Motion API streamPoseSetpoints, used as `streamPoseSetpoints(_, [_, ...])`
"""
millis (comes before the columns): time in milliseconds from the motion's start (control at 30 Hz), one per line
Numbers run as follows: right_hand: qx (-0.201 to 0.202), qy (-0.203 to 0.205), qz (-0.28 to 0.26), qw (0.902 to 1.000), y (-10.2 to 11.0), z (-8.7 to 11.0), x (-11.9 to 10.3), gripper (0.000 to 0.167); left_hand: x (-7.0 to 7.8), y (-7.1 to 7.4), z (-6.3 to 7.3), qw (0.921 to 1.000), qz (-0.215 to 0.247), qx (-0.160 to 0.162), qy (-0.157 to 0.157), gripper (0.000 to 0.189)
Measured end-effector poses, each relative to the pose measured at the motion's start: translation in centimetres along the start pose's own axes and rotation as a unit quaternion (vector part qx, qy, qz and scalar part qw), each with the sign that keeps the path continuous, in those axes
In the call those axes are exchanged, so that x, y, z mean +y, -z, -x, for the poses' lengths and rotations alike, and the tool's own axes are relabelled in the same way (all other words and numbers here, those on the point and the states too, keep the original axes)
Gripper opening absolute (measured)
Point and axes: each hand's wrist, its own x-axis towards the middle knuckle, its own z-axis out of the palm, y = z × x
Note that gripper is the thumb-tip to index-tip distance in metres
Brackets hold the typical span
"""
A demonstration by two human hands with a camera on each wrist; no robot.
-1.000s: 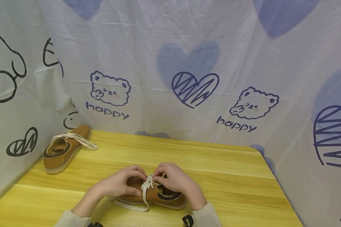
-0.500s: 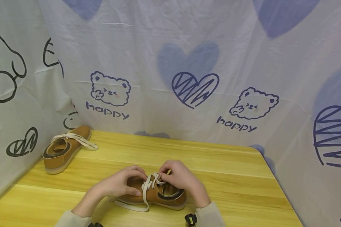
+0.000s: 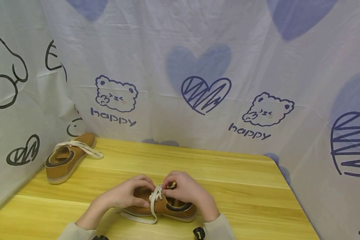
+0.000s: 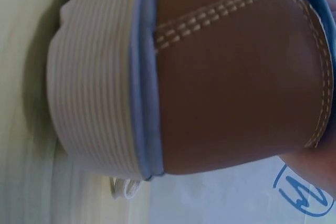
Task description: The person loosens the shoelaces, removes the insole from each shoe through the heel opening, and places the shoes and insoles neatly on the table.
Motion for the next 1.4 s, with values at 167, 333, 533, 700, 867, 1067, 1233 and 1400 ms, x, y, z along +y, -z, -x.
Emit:
streamPoseSetpoints(167, [0.007, -0.012, 0.023, 0.9996, -0.27, -0.15, -0.30, 0.009, -0.03, 0.01, -0.04, 1.0000, -0.003, 0.001, -0.001, 0.038])
streamPoseSetpoints(333, [0.039, -0.013, 0.037, 0.9985, -0.45, -0.23, -0.12, 0.010, 0.02, 0.00, -0.04, 1.0000, 0.000, 0.000, -0.002, 0.037])
streamPoseSetpoints(533, [0.062, 0.028, 0.043, 0.9968, -0.57, -0.26, 0.24, 0.014, -0.01, -0.01, -0.05, 1.0000, -0.004, 0.000, -0.005, 0.039])
streamPoseSetpoints(700, [0.060, 0.035, 0.038, 0.9968, -0.59, -0.24, 0.38, 0.015, -0.10, -0.02, -0.07, 0.9999, -0.008, 0.001, -0.008, 0.039])
streamPoseSetpoints(867, [0.057, 0.014, 0.021, 0.9981, -0.48, -0.16, 0.38, 0.011, -0.09, -0.04, -0.06, 0.9999, -0.008, 0.002, -0.008, 0.040])
streamPoseSetpoints(1067, [0.045, -0.002, 0.003, 0.9990, -0.34, -0.11, 0.36, 0.008, -0.08, -0.03, -0.03, 1.0000, -0.007, 0.003, -0.007, 0.039])
streamPoseSetpoints(1233, [0.043, -0.012, -0.011, 0.9989, -0.23, -0.05, 0.35, 0.008, -0.10, -0.02, -0.03, 1.0000, -0.005, 0.002, -0.006, 0.039])
streamPoseSetpoints(1400, [0.065, -0.010, -0.015, 0.9978, -0.11, 0.03, 0.49, 0.002, -0.16, -0.07, -0.12, 1.0000, -0.007, 0.001, -0.003, 0.040])
